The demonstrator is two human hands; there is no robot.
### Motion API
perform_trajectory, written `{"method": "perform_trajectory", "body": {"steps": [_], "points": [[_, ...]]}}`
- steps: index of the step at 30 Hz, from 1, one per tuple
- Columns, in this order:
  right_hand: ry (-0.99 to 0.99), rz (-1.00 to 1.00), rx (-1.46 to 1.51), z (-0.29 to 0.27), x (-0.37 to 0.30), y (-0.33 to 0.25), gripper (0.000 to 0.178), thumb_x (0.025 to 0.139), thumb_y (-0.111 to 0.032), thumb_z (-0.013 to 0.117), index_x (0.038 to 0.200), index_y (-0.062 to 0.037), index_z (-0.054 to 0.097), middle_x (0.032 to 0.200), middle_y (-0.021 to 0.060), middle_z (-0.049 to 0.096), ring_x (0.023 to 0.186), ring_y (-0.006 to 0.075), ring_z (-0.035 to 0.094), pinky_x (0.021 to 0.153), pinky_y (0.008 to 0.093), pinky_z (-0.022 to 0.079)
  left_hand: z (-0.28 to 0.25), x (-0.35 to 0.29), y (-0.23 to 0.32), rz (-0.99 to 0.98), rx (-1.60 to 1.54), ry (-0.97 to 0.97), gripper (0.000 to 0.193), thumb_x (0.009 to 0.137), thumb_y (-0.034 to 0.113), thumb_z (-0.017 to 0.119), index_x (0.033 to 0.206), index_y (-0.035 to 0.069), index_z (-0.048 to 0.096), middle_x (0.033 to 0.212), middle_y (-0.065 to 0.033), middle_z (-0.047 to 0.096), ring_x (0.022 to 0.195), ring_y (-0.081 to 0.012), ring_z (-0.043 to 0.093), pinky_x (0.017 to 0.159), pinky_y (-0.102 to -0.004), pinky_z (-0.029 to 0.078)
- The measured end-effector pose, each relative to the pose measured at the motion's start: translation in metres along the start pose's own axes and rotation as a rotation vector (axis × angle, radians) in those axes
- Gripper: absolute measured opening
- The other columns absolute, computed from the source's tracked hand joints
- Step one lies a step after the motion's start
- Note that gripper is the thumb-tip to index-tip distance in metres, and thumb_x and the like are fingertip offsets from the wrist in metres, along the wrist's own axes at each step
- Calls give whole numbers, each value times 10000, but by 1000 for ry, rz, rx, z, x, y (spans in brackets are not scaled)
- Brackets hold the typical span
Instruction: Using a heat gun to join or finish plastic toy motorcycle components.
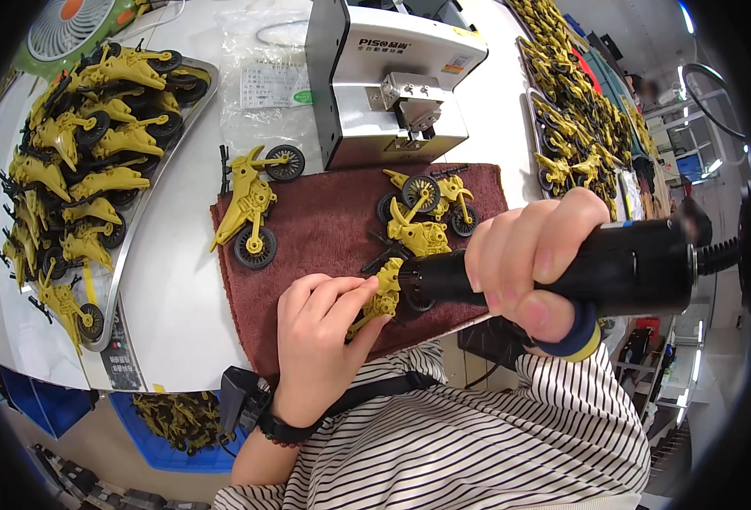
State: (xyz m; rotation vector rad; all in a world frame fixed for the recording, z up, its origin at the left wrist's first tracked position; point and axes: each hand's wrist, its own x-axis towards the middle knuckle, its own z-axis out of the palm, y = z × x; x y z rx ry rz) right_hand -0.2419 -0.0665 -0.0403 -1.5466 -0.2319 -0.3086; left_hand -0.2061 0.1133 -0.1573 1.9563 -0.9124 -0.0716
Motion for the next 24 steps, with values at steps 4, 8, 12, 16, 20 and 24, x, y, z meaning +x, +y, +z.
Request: {"method": "perform_trajectory", "body": {"steps": [4, 8, 12, 16, 20, 24], "points": [[-67, 6, -61, 1, 1, 0, 282, 751, -53, 674, 888, -83, 430, 661, 25, 530, 559, 152, 537, 572, 297, 445, -1, -2, -1, -6, 12, 1, 406, 608, 114, 754, 997, 74, 648, 954, -7, 597, 909, -223, 517, 793, -358, 402], [-180, -1, -201, 0, 3, -10, 288, 736, -22, 675, 902, -71, 445, 671, 31, 544, 570, 154, 548, 566, 294, 453, -1, 1, 1, 7, 9, -3, 410, 613, 116, 750, 1007, 80, 645, 962, -8, 594, 908, -225, 516, 791, -359, 401], [-151, -92, 3, -7, 13, -12, 259, 741, -22, 650, 889, -74, 443, 714, 35, 539, 581, 144, 534, 564, 294, 439, -5, -4, -4, -6, 38, -9, 412, 615, 117, 748, 1011, 84, 642, 973, -11, 592, 904, -227, 513, 793, -361, 400], [79, -307, 63, -28, 31, -40, 169, 741, -24, 525, 881, -71, 444, 731, 30, 462, 650, 137, 470, 670, 317, 359, -20, 1, 9, -68, 16, -23, 404, 580, 64, 757, 969, 67, 647, 945, -37, 620, 890, -253, 511, 802, -346, 416], [236, -384, 24, -43, 62, -16, 168, 740, -54, 507, 906, -46, 482, 731, 50, 451, 675, 165, 438, 709, 345, 347, -33, 2, 1, -87, 79, -17, 403, 576, 51, 755, 961, 54, 638, 948, -46, 629, 899, -257, 511, 811, -349, 414], [265, -359, 5, -45, 75, 4, 154, 740, -81, 523, 884, -34, 494, 699, 58, 476, 641, 176, 460, 682, 357, 385, -32, -2, -8, -79, 92, -26, 401, 609, 90, 753, 989, 74, 627, 982, -37, 617, 917, -256, 511, 822, -359, 401]]}}
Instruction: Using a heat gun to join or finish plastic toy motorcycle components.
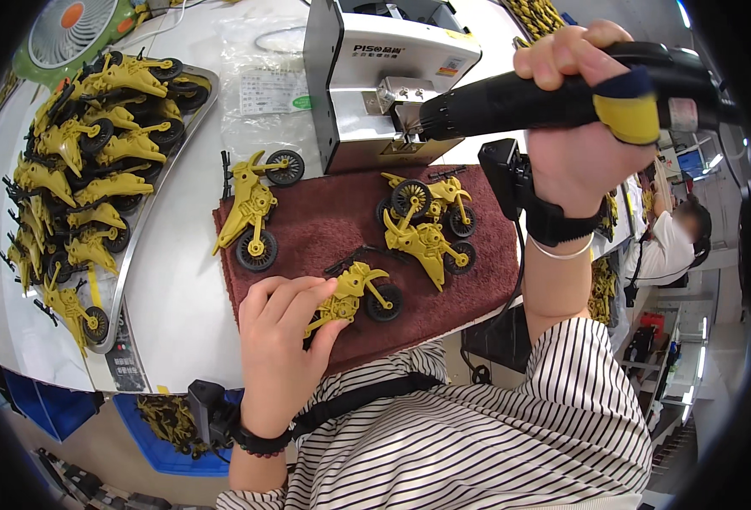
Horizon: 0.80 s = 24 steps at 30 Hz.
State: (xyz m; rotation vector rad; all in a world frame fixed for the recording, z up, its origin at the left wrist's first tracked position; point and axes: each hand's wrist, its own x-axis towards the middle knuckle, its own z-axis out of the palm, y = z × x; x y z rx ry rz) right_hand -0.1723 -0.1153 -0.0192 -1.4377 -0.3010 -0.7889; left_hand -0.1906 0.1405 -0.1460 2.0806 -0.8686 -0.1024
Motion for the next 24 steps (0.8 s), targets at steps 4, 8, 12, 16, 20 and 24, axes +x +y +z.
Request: {"method": "perform_trajectory", "body": {"steps": [4, 8, 12, 16, 20, 24], "points": [[-51, 9, -50, 7, 1, 0, 170, 741, -77, 522, 902, -44, 480, 707, 54, 465, 639, 163, 454, 681, 341, 382, 1, -1, 0, -9, -21, 24, 399, 615, 90, 751, 993, 73, 625, 988, -38, 618, 928, -255, 513, 831, -361, 398], [-188, 155, 119, 13, -24, -22, 205, 756, -81, 558, 915, -68, 430, 729, 37, 455, 649, 145, 457, 679, 328, 368, 5, 0, -1, -16, -10, 61, 395, 629, 108, 747, 1004, 77, 628, 993, -36, 611, 931, -252, 511, 835, -364, 393], [-256, 247, 155, 22, -59, -44, 254, 743, -48, 653, 853, -92, 428, 690, 24, 513, 574, 143, 518, 588, 288, 421, 7, -1, 0, -13, 33, 90, 390, 640, 125, 741, 1012, 81, 632, 995, -32, 605, 936, -248, 507, 836, -363, 387], [-291, 225, 116, 21, -84, -50, 263, 738, -31, 669, 862, -79, 441, 669, 38, 545, 545, 154, 541, 539, 285, 450, 7, 3, 2, -24, -9, 71, 374, 631, 79, 737, 990, 57, 636, 983, -53, 614, 941, -260, 501, 849, -356, 396], [-222, 170, 154, 27, -94, -38, 270, 722, -8, 678, 873, -61, 460, 664, 57, 542, 541, 155, 521, 522, 287, 438, 6, 1, 1, -42, 2, 78, 369, 632, 78, 735, 988, 57, 642, 978, -51, 616, 935, -257, 502, 846, -352, 397], [-198, 236, 91, 29, -98, -37, 257, 719, 7, 681, 869, -50, 481, 671, 63, 560, 538, 155, 525, 522, 282, 440, 8, 2, 0, -41, -18, 78, 368, 630, 78, 735, 987, 56, 646, 971, -49, 618, 929, -255, 503, 843, -349, 397]]}}
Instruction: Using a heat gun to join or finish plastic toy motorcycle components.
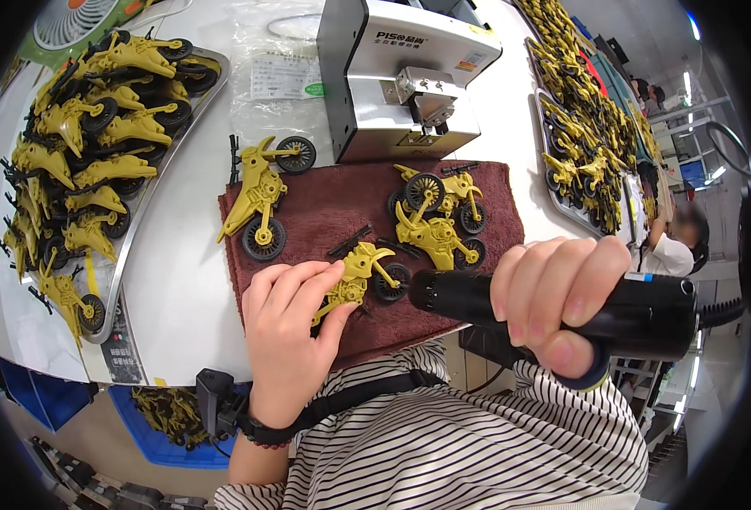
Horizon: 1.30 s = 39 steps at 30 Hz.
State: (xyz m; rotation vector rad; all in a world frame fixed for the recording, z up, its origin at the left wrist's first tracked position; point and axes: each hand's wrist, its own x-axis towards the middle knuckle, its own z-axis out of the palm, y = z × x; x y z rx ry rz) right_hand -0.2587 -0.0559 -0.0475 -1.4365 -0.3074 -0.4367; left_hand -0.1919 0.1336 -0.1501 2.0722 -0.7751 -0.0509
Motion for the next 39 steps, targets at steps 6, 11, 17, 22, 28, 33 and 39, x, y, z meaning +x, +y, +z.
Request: {"method": "perform_trajectory", "body": {"steps": [6, 11, 17, 22, 28, 33, 39], "points": [[-147, -18, -114, 4, 6, -1, 255, 718, -13, 667, 869, -75, 470, 669, 26, 562, 552, 150, 562, 559, 288, 462, -2, 1, 2, 5, 15, -1, 372, 630, 83, 735, 990, 58, 647, 966, -46, 619, 922, -252, 503, 837, -347, 395], [-176, -34, -131, 7, 9, 5, 247, 706, -9, 678, 852, -64, 486, 650, 33, 574, 539, 153, 571, 540, 281, 469, -2, 0, 1, -5, 68, -39, 395, 659, 110, 717, 1046, 94, 645, 991, -28, 590, 947, -238, 479, 852, -354, 369], [-235, -58, -121, 8, 12, 2, 222, 691, 7, 699, 814, -49, 522, 653, 56, 599, 514, 151, 582, 505, 261, 479, -2, 3, 6, 35, 155, -112, 449, 719, 157, 685, 1160, 180, 605, 1033, -17, 522, 984, -241, 441, 845, -383, 340], [-197, 30, 22, -4, 17, 5, 239, 710, -15, 691, 838, -63, 495, 657, 38, 581, 579, 156, 597, 547, 283, 484, -3, -1, 3, -2, 214, -110, 455, 710, 149, 688, 1158, 177, 613, 1023, -20, 526, 985, -233, 438, 836, -370, 327], [-369, -25, 350, -35, 36, -41, 246, 641, 56, 712, 769, -54, 533, 637, 92, 610, 534, 175, 587, 511, 311, 487, -7, 3, 14, 46, 208, -154, 460, 689, 145, 697, 1143, 177, 628, 1019, -13, 532, 966, -221, 445, 827, -360, 314], [77, -295, 263, -36, 65, -64, 290, 622, -18, 617, 876, -49, 481, 633, -30, 478, 532, 92, 463, 658, 246, 379, -9, 5, 14, 113, 244, -251, 500, 719, 106, 655, 1208, 82, 553, 1128, -80, 498, 1106, -273, 422, 942, -413, 287], [132, -160, -16, -60, 96, -16, 144, 735, -70, 512, 873, -44, 477, 732, 50, 446, 662, 154, 433, 699, 340, 355, 11, -6, 50, 65, 269, -246, 829, 726, 424, 657, 1334, -42, 341, 1382, -258, 269, 1292, -436, 246, 1056, -511, 191]]}}
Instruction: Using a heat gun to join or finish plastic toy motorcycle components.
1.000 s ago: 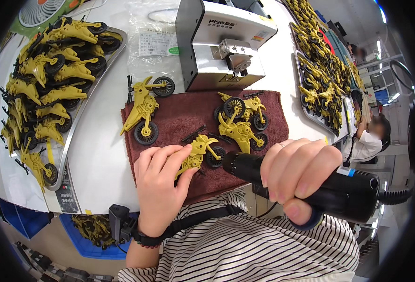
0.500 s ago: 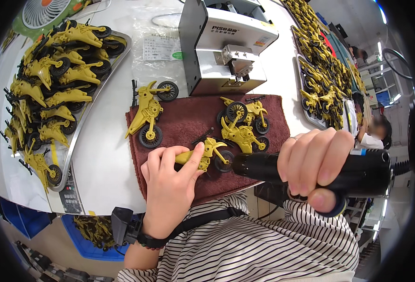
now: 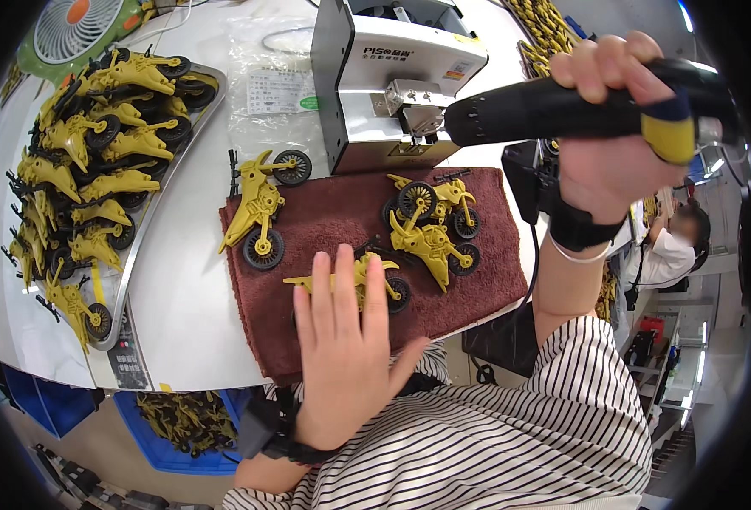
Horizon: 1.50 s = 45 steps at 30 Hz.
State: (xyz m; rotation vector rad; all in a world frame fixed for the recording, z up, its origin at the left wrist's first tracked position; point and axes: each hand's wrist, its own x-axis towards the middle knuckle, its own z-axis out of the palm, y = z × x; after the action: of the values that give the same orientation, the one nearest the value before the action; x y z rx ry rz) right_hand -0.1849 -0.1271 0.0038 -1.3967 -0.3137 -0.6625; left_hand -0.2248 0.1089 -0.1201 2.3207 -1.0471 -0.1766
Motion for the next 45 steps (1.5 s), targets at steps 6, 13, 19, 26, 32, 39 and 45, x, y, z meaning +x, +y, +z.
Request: {"method": "perform_trajectory", "body": {"steps": [6, 13, 19, 26, 32, 39, 45], "points": [[-21, -17, -59, 10, 0, 29, 133, 742, -71, 513, 870, -45, 488, 737, 52, 462, 657, 163, 449, 692, 342, 376, 34, -5, -2, -6, 76, 19, 1107, 536, 563, 737, 1355, -42, 305, 1385, -297, 270, 1304, -443, 238, 1054, -525, 195], [-191, 132, 102, 43, -33, -12, 202, 748, -24, 559, 865, -94, 410, 709, 19, 465, 605, 125, 458, 651, 305, 371, 50, -6, 3, 44, 294, 102, 1033, 527, 479, 753, 1328, -32, 349, 1385, -250, 321, 1296, -365, 320, 1061, -438, 243], [-337, 152, 202, 84, -72, 11, 264, 726, -10, 657, 870, -85, 447, 691, 37, 573, 571, 158, 578, 552, 287, 473, 58, -4, -5, 64, 378, 227, 485, 873, 283, 406, 1263, -2, 448, 1275, -231, 472, 1191, -343, 461, 1009, -420, 317], [-262, 151, 109, 103, -89, 28, 254, 717, 7, 654, 867, -64, 462, 663, 44, 564, 548, 162, 570, 546, 295, 473, 63, -5, -3, -2, 350, 240, 487, 883, 282, 396, 1298, 27, 421, 1337, -167, 438, 1235, -283, 429, 1056, -394, 221], [-464, 190, 77, 108, -78, 26, 236, 705, 15, 667, 849, -55, 495, 645, 52, 584, 525, 168, 579, 513, 288, 480, 67, 0, 0, 22, 242, 187, 457, 897, 240, 393, 1299, 25, 418, 1336, -201, 428, 1243, -316, 415, 1044, -413, 247], [-362, 130, 204, 102, -90, 29, 262, 704, 5, 687, 852, -65, 482, 666, 42, 579, 552, 169, 580, 531, 309, 484, 59, -5, -4, 40, 343, 156, 472, 897, 241, 390, 1321, 32, 396, 1354, -193, 412, 1256, -311, 402, 1055, -417, 231], [-179, 49, 222, 67, -62, -8, 239, 714, 6, 613, 841, -90, 435, 696, 9, 508, 595, 155, 516, 624, 304, 425, 50, -8, -3, -40, 424, 59, 509, 862, 193, 387, 1350, 47, 371, 1367, -130, 413, 1281, -246, 382, 1088, -354, 214]]}}
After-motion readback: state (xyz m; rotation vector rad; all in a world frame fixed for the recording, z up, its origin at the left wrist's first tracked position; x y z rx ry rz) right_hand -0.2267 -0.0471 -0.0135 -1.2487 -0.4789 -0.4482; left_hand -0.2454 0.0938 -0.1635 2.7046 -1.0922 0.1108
